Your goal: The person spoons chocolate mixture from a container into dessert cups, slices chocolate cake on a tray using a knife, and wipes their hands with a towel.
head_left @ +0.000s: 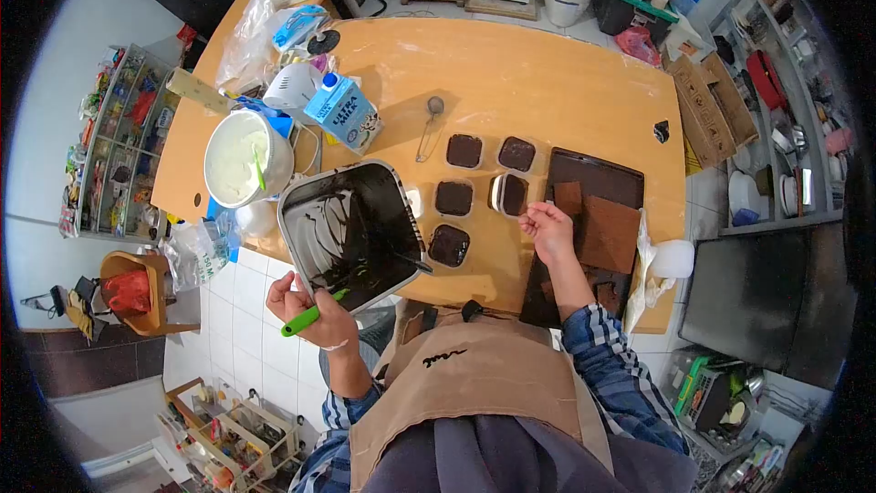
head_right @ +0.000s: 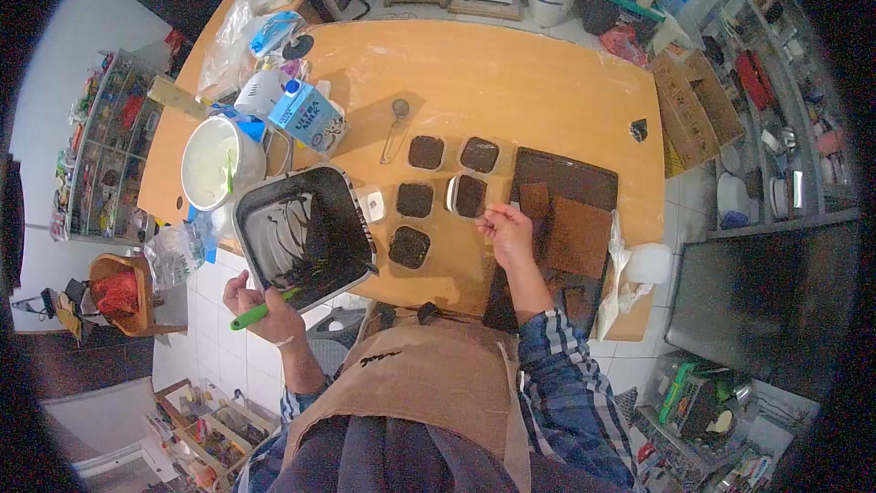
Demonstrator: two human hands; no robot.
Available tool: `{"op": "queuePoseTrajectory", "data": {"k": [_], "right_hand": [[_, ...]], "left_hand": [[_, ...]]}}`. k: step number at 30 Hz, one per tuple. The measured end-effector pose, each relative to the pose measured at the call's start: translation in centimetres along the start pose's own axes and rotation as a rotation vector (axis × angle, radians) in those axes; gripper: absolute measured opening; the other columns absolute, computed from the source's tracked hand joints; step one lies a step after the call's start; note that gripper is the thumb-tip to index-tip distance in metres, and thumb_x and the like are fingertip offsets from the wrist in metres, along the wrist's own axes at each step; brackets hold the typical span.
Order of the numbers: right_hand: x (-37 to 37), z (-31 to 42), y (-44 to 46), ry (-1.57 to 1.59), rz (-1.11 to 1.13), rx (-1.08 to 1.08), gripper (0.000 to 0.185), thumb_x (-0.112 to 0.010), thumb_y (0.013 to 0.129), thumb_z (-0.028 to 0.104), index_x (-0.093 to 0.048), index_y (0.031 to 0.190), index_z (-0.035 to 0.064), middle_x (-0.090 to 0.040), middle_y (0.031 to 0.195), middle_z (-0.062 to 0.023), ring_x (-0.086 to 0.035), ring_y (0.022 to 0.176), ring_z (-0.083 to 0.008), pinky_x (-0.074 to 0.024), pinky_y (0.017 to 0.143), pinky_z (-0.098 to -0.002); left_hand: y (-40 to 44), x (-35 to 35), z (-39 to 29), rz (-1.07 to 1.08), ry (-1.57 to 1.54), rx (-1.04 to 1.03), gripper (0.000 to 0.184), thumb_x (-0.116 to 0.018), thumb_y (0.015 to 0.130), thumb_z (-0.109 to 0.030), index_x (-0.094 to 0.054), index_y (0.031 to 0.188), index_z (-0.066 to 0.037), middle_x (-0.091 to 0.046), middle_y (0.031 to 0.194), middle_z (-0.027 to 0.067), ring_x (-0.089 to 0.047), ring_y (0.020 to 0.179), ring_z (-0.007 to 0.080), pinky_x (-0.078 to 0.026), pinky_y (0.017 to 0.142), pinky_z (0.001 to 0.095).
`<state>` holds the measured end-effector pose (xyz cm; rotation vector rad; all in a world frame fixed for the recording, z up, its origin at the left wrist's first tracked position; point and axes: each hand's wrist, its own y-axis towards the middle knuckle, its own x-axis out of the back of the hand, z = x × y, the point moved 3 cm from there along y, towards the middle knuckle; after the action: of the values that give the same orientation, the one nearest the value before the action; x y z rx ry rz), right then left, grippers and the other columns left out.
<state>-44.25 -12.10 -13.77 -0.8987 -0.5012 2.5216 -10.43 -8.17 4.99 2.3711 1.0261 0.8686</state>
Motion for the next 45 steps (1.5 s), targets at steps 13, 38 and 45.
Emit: {"op": "queuePoseTrajectory", "data": {"k": [13, 38, 45], "right_hand": [[-1.0, -0.5, -1.1, 0.012, 0.002, -0.165, 0.006, -0.057, 0.078, 0.0, -0.055, 0.083, -0.0027, -0.059, 0.072, -0.0104, -0.061, 0.061, -0.0197, -0.0487, 0.051, -0.0254], [0.4, 2.8, -3.8, -0.749, -0.049, -0.166, 0.01, -0.057, 0.07, 0.001, -0.061, 0.067, -0.0084, -0.058, 0.054, -0.0116, -0.058, 0.045, -0.0148, -0.0457, 0.039, -0.0234], [0.3, 3.5, -3.8, -0.876, -0.013, -0.156, 0.011, -0.057, 0.069, 0.0, -0.061, 0.07, -0.0097, -0.058, 0.054, -0.0131, -0.06, 0.047, -0.0177, -0.0486, 0.041, -0.026]], "left_hand": [[0.3, 0.1, -0.9, -0.001, 0.034, -0.107, 0.025, -0.043, 0.072, 0.009, -0.028, 0.056, -0.001, -0.043, 0.094, 0.0151, -0.043, 0.084, 0.0214, -0.034, 0.078, 0.0307], [0.2, 0.4, 0.0, -0.024, 0.05, -0.069, 0.03, -0.047, 0.076, 0.005, -0.028, 0.054, -0.002, -0.045, 0.093, 0.0152, -0.044, 0.081, 0.0213, -0.034, 0.074, 0.0308], [0.1, 0.7, 0.9, -0.016, 0.042, -0.016, 0.025, -0.044, 0.071, 0.008, -0.027, 0.056, -0.002, -0.044, 0.093, 0.0158, -0.044, 0.083, 0.023, -0.035, 0.078, 0.0334]]}}
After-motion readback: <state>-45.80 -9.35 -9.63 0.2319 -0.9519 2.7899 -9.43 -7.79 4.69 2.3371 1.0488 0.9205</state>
